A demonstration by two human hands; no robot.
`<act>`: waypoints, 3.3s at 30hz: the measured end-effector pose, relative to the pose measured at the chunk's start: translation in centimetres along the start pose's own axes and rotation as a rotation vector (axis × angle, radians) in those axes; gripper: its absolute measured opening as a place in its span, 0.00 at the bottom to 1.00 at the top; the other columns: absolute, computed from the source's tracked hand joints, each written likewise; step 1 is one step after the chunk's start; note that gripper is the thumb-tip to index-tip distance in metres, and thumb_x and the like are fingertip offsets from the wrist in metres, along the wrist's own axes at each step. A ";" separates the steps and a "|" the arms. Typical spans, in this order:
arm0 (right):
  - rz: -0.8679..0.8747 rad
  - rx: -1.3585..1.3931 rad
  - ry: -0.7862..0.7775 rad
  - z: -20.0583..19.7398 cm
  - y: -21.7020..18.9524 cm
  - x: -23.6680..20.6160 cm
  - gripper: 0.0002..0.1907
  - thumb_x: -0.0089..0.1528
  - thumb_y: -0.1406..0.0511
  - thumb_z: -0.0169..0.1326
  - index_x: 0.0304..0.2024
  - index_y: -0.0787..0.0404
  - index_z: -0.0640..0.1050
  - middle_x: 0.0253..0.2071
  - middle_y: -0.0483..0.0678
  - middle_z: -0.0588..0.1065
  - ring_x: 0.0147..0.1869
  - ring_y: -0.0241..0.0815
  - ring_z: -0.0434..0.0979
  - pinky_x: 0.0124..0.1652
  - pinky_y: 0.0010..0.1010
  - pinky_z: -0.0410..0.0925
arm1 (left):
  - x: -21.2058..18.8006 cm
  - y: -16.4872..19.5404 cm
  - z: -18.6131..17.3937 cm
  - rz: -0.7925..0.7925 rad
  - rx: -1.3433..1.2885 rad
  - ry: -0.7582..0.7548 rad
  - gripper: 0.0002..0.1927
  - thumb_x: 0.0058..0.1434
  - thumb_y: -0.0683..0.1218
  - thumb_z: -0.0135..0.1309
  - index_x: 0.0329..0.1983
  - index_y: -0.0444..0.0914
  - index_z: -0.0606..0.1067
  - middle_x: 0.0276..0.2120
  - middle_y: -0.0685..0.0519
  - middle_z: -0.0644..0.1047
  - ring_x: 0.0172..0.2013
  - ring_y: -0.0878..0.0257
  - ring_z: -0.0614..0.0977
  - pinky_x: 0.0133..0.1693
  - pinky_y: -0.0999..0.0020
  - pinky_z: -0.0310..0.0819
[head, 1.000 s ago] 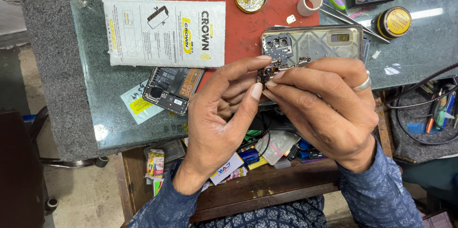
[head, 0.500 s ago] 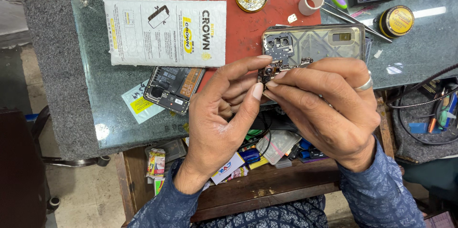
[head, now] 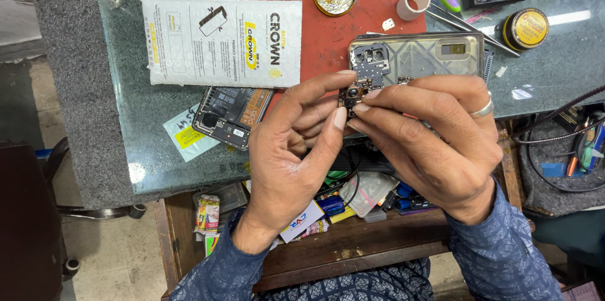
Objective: The person removes a camera module from a disassembled smartphone, compares it with a replacement unit, and then installs the new camera module into the phone chassis. The person uses tweezers to handle the small components and aligns the module into place.
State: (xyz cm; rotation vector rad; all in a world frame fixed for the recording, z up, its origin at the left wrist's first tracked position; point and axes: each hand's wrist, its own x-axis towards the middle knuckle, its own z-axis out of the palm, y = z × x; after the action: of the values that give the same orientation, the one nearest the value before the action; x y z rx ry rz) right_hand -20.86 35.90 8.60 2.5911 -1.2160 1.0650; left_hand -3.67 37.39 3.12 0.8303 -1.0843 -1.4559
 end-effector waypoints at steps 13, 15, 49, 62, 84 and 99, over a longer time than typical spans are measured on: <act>0.014 0.014 -0.005 -0.4 0.0 -0.4 0.14 0.51 0.74 0.74 0.38 0.63 0.84 0.41 0.47 0.79 0.44 0.45 0.76 0.44 0.35 0.69 | -0.3 0.6 -0.3 0.021 0.043 -0.073 0.20 0.75 0.36 0.51 0.69 0.34 0.69 0.59 0.46 0.80 0.57 0.65 0.82 0.59 0.72 0.80; 0.011 0.016 -0.005 -0.4 0.0 -0.4 0.15 0.51 0.74 0.75 0.38 0.63 0.84 0.41 0.47 0.78 0.44 0.45 0.76 0.44 0.35 0.69 | -0.4 0.7 -0.4 0.029 0.032 -0.091 0.20 0.75 0.36 0.51 0.69 0.34 0.69 0.59 0.46 0.80 0.58 0.64 0.82 0.61 0.71 0.80; -0.017 0.038 -0.029 -1.3 1.1 -0.6 0.14 0.50 0.74 0.73 0.37 0.65 0.84 0.39 0.49 0.79 0.42 0.46 0.77 0.42 0.34 0.70 | -0.1 -0.2 0.5 0.043 0.104 -0.094 0.17 0.76 0.36 0.51 0.67 0.33 0.71 0.56 0.47 0.80 0.55 0.66 0.83 0.60 0.71 0.81; 0.078 -0.044 0.000 -1.6 1.5 -1.1 0.27 0.49 0.61 0.75 0.48 0.62 0.81 0.50 0.55 0.75 0.54 0.54 0.72 0.51 0.44 0.69 | -0.2 -0.5 0.4 0.044 -0.067 -0.045 0.17 0.76 0.36 0.49 0.67 0.30 0.67 0.63 0.46 0.75 0.61 0.60 0.80 0.64 0.62 0.82; 0.058 -0.020 -0.037 -2.6 1.2 -1.1 0.27 0.51 0.64 0.76 0.49 0.65 0.80 0.44 0.53 0.79 0.46 0.49 0.80 0.44 0.37 0.70 | 0.2 0.8 0.5 -0.021 -0.123 -0.019 0.23 0.73 0.34 0.49 0.67 0.33 0.56 0.52 0.34 0.80 0.53 0.55 0.84 0.56 0.60 0.85; 0.048 -0.040 0.015 -2.5 1.2 -0.9 0.28 0.51 0.64 0.76 0.49 0.67 0.79 0.45 0.55 0.78 0.47 0.51 0.80 0.44 0.38 0.71 | 0.1 1.5 0.8 -0.019 -0.205 -0.031 0.39 0.70 0.32 0.54 0.77 0.39 0.47 0.55 0.37 0.78 0.58 0.54 0.82 0.61 0.60 0.82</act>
State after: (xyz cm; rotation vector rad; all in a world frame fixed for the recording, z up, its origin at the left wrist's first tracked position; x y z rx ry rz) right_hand -23.52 36.54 9.67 2.5325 -1.2884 1.0551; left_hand -3.93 37.47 4.86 0.6763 -0.9339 -1.5706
